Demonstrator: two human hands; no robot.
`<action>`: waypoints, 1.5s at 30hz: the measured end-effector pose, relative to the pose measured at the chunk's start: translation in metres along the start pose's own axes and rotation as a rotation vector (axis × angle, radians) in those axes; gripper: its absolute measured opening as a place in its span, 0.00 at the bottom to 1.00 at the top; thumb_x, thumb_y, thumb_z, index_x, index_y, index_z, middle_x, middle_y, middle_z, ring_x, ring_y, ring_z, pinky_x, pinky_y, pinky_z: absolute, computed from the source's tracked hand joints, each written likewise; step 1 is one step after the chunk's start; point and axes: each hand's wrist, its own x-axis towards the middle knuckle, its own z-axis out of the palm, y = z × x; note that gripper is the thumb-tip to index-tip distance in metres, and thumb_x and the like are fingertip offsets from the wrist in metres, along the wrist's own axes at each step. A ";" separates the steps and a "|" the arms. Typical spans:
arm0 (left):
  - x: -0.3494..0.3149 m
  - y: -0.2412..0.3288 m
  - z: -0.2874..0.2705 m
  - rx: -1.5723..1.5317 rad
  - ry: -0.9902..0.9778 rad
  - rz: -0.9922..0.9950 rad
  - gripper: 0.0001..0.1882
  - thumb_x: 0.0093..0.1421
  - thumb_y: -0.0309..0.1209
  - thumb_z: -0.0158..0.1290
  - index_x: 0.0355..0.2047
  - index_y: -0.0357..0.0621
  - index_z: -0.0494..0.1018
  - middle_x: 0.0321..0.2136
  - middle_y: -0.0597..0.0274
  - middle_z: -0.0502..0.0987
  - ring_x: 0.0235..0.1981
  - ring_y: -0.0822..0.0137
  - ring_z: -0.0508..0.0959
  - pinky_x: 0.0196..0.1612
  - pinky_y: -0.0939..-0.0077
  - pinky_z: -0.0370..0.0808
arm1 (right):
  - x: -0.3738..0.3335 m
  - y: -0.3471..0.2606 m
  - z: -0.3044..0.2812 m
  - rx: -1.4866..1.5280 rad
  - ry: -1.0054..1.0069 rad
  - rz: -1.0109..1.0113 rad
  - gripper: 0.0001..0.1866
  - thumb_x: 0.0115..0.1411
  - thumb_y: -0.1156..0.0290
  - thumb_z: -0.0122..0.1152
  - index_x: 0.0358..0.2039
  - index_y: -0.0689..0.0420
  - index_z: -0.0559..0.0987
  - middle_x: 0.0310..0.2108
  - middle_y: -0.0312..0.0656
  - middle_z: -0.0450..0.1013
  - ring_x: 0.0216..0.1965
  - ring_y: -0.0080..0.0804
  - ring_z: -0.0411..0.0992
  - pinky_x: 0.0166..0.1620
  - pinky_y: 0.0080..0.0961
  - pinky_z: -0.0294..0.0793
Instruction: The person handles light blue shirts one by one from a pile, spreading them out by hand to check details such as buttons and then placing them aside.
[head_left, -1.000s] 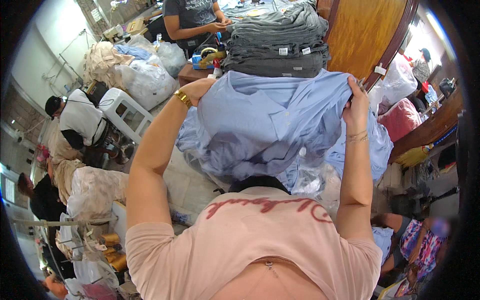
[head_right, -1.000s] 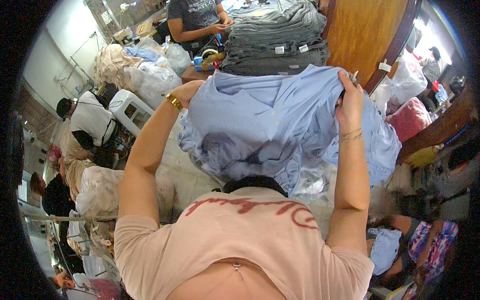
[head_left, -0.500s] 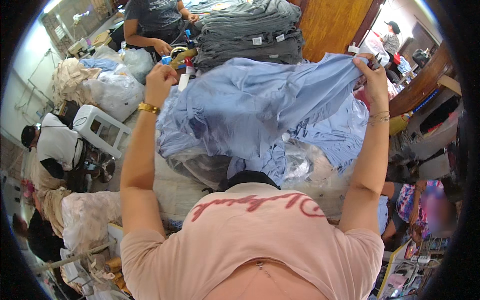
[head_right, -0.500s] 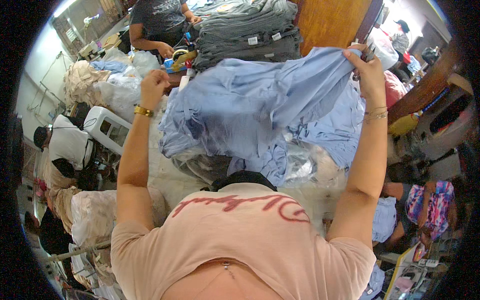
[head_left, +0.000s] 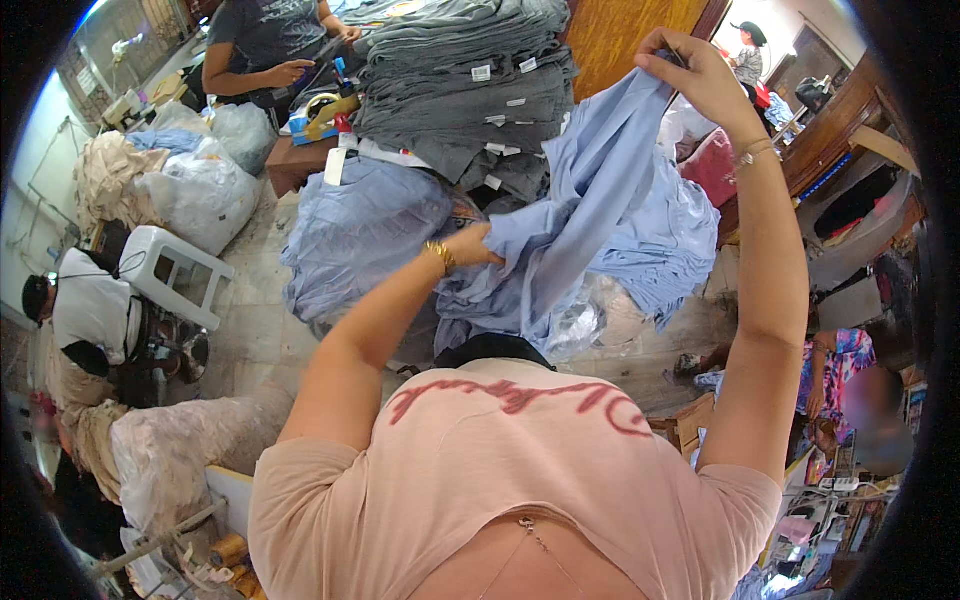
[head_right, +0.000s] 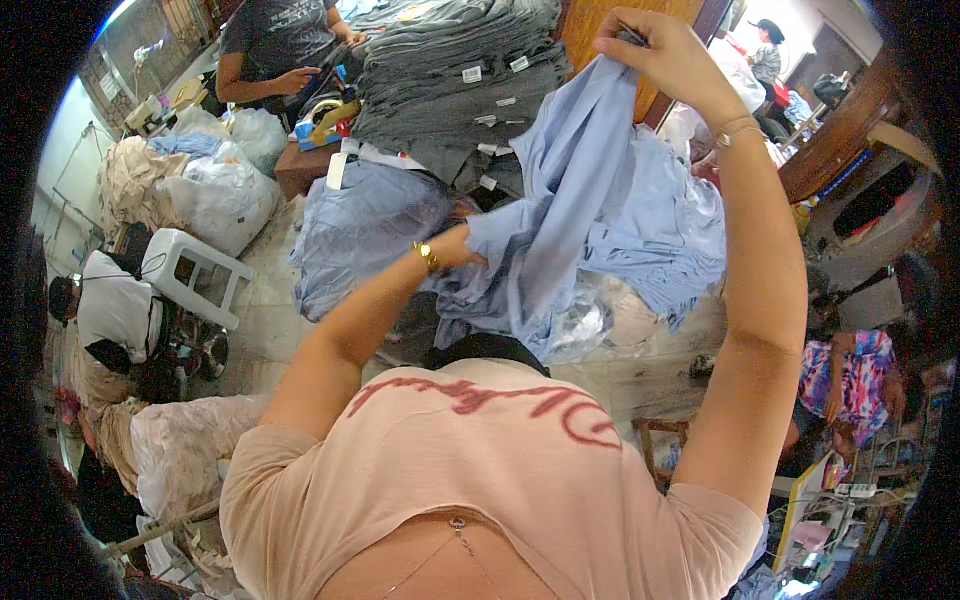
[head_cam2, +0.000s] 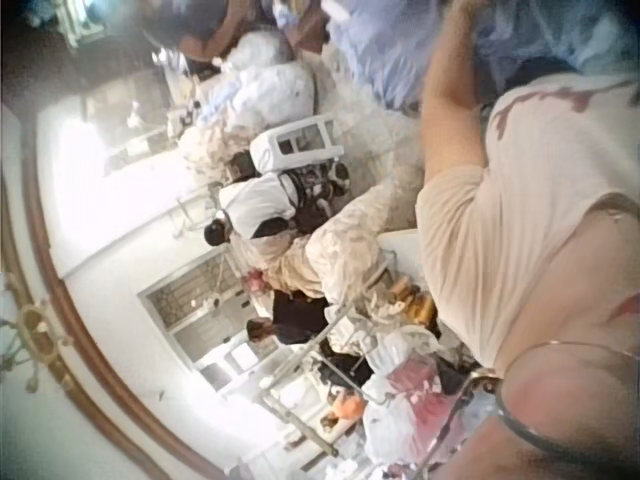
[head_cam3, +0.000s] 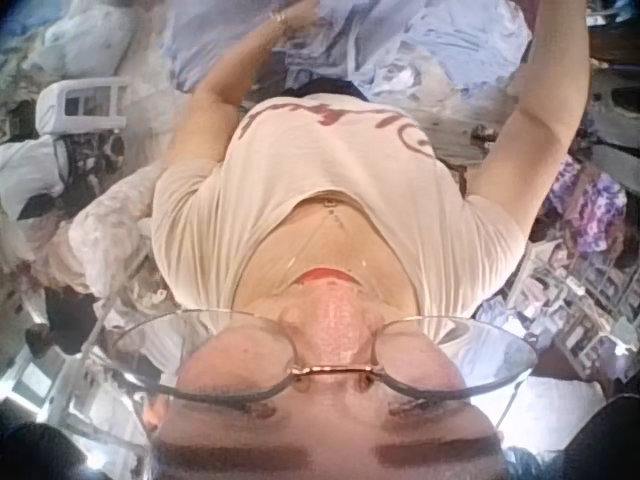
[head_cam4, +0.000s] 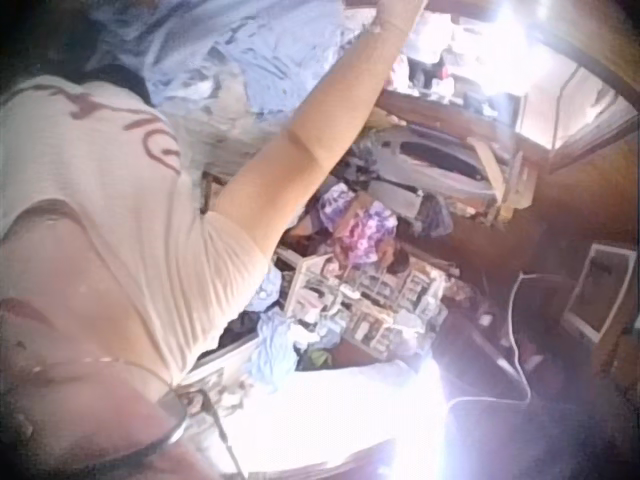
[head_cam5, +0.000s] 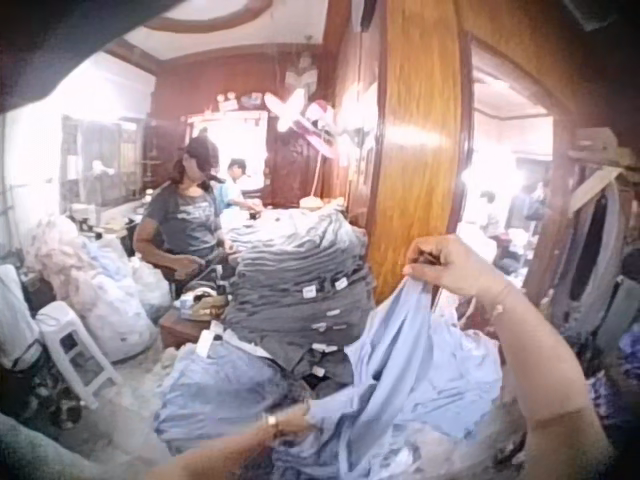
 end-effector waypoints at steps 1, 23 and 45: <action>0.001 0.000 0.018 -0.240 -0.002 -0.069 0.25 0.44 0.31 0.58 0.43 0.39 0.67 0.39 0.60 0.72 0.41 0.67 0.70 0.47 0.75 0.63 | -0.005 0.003 -0.010 -0.061 0.000 0.015 0.10 0.53 0.66 0.54 0.28 0.61 0.70 0.23 0.32 0.66 0.26 0.17 0.62 0.32 0.15 0.62; -0.045 0.260 -0.228 0.167 0.762 0.258 0.07 0.45 0.17 0.49 0.27 0.38 0.70 0.25 0.69 0.72 0.28 0.81 0.68 0.33 0.87 0.65 | -0.099 0.087 0.000 0.380 0.078 0.610 0.08 0.53 0.68 0.50 0.33 0.55 0.69 0.15 0.29 0.60 0.11 0.16 0.55 0.14 0.14 0.56; -0.097 0.090 -0.151 0.365 0.373 -0.396 0.15 0.54 0.37 0.47 0.37 0.38 0.67 0.31 0.52 0.72 0.36 0.57 0.71 0.37 0.69 0.66 | -0.143 0.125 0.111 0.361 -0.149 0.805 0.18 0.49 0.63 0.55 0.35 0.64 0.71 0.20 0.35 0.66 0.20 0.23 0.63 0.22 0.20 0.60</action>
